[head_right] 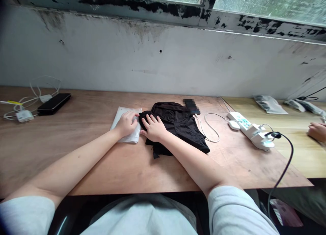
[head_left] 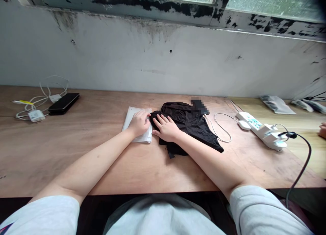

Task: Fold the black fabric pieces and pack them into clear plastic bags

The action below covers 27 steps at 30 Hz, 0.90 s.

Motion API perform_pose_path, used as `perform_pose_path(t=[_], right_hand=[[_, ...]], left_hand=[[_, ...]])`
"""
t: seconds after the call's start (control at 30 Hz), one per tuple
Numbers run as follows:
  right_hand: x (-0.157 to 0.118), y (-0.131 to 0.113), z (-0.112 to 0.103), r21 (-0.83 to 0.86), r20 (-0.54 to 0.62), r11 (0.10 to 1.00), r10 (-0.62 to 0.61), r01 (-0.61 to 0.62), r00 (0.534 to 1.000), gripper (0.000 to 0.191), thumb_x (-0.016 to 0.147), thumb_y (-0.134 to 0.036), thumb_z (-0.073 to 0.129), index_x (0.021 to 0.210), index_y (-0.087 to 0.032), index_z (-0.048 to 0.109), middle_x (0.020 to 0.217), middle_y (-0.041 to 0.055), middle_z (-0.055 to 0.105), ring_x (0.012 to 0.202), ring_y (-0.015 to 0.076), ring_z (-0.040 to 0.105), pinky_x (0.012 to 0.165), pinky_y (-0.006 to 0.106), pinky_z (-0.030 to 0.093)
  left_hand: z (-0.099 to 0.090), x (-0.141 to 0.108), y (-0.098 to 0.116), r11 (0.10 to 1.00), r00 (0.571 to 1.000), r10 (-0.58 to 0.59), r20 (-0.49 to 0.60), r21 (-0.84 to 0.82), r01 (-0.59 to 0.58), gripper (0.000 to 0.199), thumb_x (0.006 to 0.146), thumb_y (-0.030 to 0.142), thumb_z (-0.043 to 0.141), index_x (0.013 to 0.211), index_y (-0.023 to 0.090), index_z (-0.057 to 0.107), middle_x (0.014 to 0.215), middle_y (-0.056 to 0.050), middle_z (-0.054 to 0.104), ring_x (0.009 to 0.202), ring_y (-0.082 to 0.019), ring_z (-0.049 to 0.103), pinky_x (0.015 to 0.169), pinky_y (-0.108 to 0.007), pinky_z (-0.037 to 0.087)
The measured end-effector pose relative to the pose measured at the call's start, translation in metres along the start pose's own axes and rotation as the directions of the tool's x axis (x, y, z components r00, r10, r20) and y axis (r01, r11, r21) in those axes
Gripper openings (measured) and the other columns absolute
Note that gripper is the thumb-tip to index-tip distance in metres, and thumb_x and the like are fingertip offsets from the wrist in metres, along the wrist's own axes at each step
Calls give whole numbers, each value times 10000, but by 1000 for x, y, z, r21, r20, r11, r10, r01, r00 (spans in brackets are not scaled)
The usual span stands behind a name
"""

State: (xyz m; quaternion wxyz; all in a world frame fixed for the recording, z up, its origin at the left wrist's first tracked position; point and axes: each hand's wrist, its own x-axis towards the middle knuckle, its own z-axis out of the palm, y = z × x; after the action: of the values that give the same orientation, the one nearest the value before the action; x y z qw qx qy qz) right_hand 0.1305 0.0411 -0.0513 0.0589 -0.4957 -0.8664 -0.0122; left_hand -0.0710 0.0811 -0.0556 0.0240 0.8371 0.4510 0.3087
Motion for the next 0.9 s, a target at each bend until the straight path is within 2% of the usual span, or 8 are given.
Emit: perform_pose_path(t=[0.13, 0.23, 0.37, 0.5, 0.67, 0.73, 0.77, 0.9], right_hand=[[7, 4, -13, 59, -11, 998, 0, 1, 1000, 638, 1013, -635, 321, 1435, -215, 552, 1545, 150, 458, 1423, 337, 405, 1147, 512, 313], [14, 12, -21, 163, -86, 978, 149, -133, 985, 567, 1056, -534, 250, 1147, -203, 701, 1263, 139, 648, 1191, 275, 577, 1011, 391, 434], [19, 25, -15, 219, -156, 914, 379, -342, 912, 584, 932, -649, 514, 1212, -147, 618, 1217, 186, 615, 1163, 329, 542, 950, 404, 453], [20, 31, -8, 242, -37, 906, 366, -347, 930, 670, 790, -743, 629, 1108, -153, 632, 1210, 204, 595, 1161, 387, 515, 921, 471, 461], [25, 37, -12, 447, -14, 844, 338, -296, 941, 401, 694, -471, 789, 910, -167, 641, 1084, 126, 648, 1036, 318, 583, 863, 406, 484], [24, 39, -14, 676, 4, 701, 308, -229, 951, 309, 695, -369, 776, 891, -169, 647, 951, 62, 678, 922, 254, 624, 823, 359, 500], [23, 40, -15, 797, 5, 575, 300, -185, 954, 299, 701, -341, 766, 921, -172, 654, 919, 37, 688, 892, 232, 637, 813, 343, 509], [19, 41, -15, 999, 39, -41, 329, -27, 944, 378, 699, -286, 781, 1044, -207, 649, 975, 10, 722, 898, 207, 679, 812, 343, 556]], left_hand=[[6, 1, 3, 981, 988, -132, 84, 155, 118, 385, 872, 452, 594, 1118, 156, 614, 1149, -164, 667, 1132, -360, 603, 973, -473, 461], [5, 1, 5, 973, 977, -159, 142, 188, 131, 390, 853, 516, 614, 1040, 175, 620, 1100, -158, 676, 1081, -356, 630, 920, -439, 483], [3, 2, 5, 974, 977, -155, 147, 186, 126, 257, 819, 445, 642, 891, 198, 642, 1021, -136, 699, 1012, -345, 665, 898, -430, 504], [3, 2, 2, 983, 983, -110, 150, 163, 85, 206, 827, 362, 594, 698, 206, 633, 1223, -162, 687, 1153, -364, 636, 974, -446, 503], [2, 3, -6, 992, 977, -113, 179, 80, 100, 189, 812, 226, 527, 666, 214, 645, 1242, -128, 707, 1240, -322, 606, 1008, -398, 510], [2, 3, -9, 996, 982, -78, 170, 53, 70, 161, 791, 200, 531, 688, 211, 654, 1192, -131, 723, 1225, -316, 615, 1028, -397, 502], [2, 3, -9, 998, 985, -59, 164, 45, 52, 145, 784, 199, 541, 693, 210, 653, 1160, -136, 729, 1223, -320, 614, 1039, -404, 495], [3, 4, -7, 999, 987, -45, 153, 24, 42, 129, 790, 187, 549, 698, 204, 636, 1081, -150, 725, 1164, -337, 635, 1030, -442, 498]])
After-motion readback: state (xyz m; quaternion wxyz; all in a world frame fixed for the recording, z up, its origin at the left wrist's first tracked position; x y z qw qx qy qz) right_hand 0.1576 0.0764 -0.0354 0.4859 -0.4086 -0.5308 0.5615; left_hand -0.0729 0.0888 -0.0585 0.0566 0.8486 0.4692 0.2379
